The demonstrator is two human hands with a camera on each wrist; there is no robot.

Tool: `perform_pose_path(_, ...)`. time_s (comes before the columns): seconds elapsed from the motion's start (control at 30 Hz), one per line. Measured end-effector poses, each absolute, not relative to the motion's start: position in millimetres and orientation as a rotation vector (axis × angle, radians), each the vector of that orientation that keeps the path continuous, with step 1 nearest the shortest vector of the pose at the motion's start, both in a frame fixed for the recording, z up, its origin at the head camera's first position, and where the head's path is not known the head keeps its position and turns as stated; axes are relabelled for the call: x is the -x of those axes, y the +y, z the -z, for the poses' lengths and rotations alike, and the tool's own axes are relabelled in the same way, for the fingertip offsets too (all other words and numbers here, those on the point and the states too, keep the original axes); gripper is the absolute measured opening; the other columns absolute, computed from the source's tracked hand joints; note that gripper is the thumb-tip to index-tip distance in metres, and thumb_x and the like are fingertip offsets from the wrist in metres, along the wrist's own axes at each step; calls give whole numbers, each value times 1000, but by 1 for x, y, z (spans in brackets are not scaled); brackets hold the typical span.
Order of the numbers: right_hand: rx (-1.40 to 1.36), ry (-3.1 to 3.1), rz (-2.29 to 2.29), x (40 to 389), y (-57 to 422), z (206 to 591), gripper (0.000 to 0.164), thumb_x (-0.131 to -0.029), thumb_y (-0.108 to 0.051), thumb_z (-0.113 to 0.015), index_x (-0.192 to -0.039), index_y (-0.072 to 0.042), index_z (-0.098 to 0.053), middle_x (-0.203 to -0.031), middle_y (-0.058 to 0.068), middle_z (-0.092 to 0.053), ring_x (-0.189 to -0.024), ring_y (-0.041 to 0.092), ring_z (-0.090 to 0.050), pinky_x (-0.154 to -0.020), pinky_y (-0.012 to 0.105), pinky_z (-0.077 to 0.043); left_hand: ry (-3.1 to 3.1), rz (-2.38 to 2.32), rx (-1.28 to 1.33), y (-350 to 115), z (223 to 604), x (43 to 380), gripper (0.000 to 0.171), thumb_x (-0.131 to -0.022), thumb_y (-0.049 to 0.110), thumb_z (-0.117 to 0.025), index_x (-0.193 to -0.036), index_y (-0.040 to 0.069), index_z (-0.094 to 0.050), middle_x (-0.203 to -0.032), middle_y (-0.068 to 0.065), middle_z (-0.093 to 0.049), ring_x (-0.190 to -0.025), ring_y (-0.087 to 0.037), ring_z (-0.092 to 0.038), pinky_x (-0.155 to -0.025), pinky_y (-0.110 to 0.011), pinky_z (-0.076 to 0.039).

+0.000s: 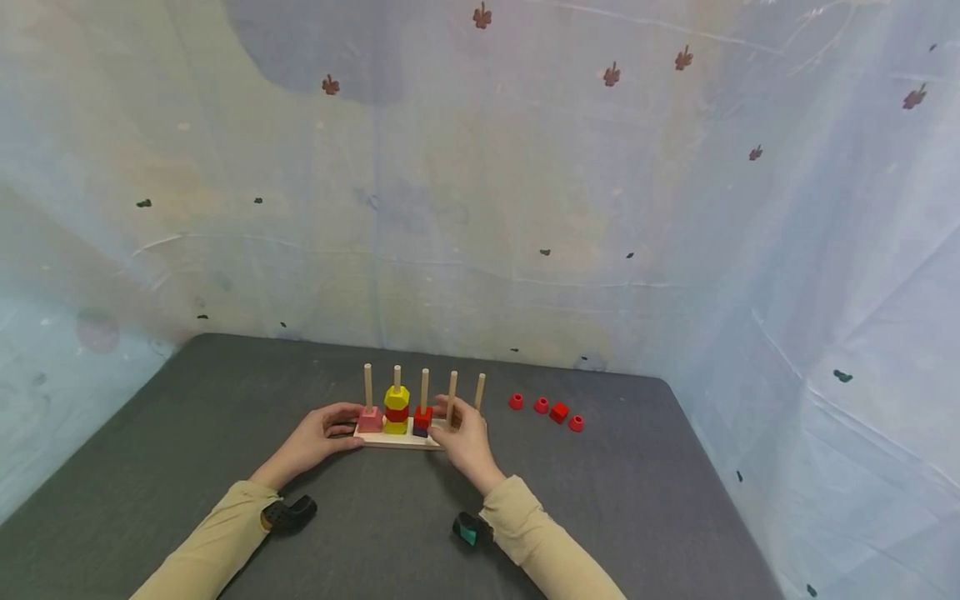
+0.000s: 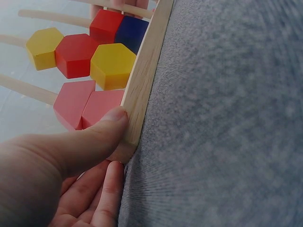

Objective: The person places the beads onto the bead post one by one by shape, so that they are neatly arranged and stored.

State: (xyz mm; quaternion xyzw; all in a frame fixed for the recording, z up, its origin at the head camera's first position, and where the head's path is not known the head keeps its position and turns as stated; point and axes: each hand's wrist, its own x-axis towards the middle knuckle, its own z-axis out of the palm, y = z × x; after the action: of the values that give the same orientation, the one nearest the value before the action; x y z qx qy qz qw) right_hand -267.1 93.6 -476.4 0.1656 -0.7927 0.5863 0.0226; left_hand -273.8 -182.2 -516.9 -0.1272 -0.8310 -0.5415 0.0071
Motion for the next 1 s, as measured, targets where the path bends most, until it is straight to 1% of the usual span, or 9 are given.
perform_pose_path(0.13, -513, -2516, -1690, 257, 103, 473, 57, -85, 0, -71, -137, -1, -48, -124, 17, -60, -116, 31, -55, -100, 48, -43, -2612, 1678, 399, -182, 516, 274, 56, -76, 15, -82, -125, 6, -58, -123, -12, -59, -111, -25, -57, -91, -34, -51)
perform_pose_path(0.27, -561, -2560, -1576, 246, 118, 470, 61, -84, -3, -72, -139, -2, -46, -127, 17, -57, -117, 32, -54, -99, 47, -44, -2603, 1686, 403, -183, 515, 275, 55, -76, 15, -82, -125, 7, -59, -123, -12, -59, -111, -25, -57, -91, -34, -51)
perform_pose_path(0.37, -599, -2575, -1531, 240, 133, 466, 60, -84, -5, -73, -138, -3, -47, -126, 15, -58, -116, 31, -55, -97, 47, -46, -2593, 1688, 412, -184, 516, 274, 55, -76, 15, -82, -125, 6, -59, -123, -12, -59, -110, -26, -58, -92, -36, -51)
perform_pose_path(0.57, -591, -2596, -1478, 236, 164, 456, 53, -82, -4, -76, -131, -9, -55, -122, 8, -61, -111, 25, -58, -93, 44, -49, -2595, 1667, 448, -183, 516, 272, 55, -78, 15, -81, -126, 4, -57, -124, -15, -58, -110, -28, -57, -92, -38, -50)
perform_pose_path(0.6, -581, -2592, -1472, 236, 169, 453, 53, -81, -4, -76, -130, -11, -56, -122, 7, -62, -111, 23, -58, -93, 43, -49, -2595, 1677, 439, -183, 516, 273, 55, -77, 15, -81, -126, 5, -58, -124, -14, -58, -110, -27, -57, -92, -38, -50)
perform_pose_path(0.73, -551, -2589, -1488, 224, 181, 422, 54, -82, 2, -74, -131, -5, -54, -123, 16, -60, -114, 32, -55, -96, 49, -45, -2595, 1693, 443, -183, 517, 274, 56, -77, 17, -81, -127, 6, -57, -125, -13, -57, -111, -26, -57, -92, -37, -50)
perform_pose_path(0.83, -572, -2580, -1470, 222, 189, 406, 54, -82, 5, -72, -131, 2, -51, -124, 24, -57, -116, 40, -53, -96, 55, -43, -2596, 1698, 439, -184, 517, 274, 56, -78, 17, -81, -127, 6, -57, -125, -14, -57, -111, -27, -57, -93, -38, -50)
perform_pose_path(0.93, -605, -2547, -1407, 234, 205, 413, 55, -82, 4, -73, -132, 0, -51, -123, 23, -58, -114, 38, -54, -94, 54, -45, -2599, 1705, 431, -184, 518, 274, 57, -78, 17, -81, -127, 5, -57, -126, -14, -57, -112, -27, -57, -93, -38, -50)
perform_pose_path(1.0, -608, -2539, -1357, 243, 215, 418, 56, -81, 1, -74, -132, -5, -52, -123, 20, -59, -113, 35, -56, -93, 52, -47, -2600, 1705, 435, -184, 517, 274, 57, -78, 18, -81, -127, 5, -56, -126, -14, -57, -112, -27, -56, -93, -38, -50)
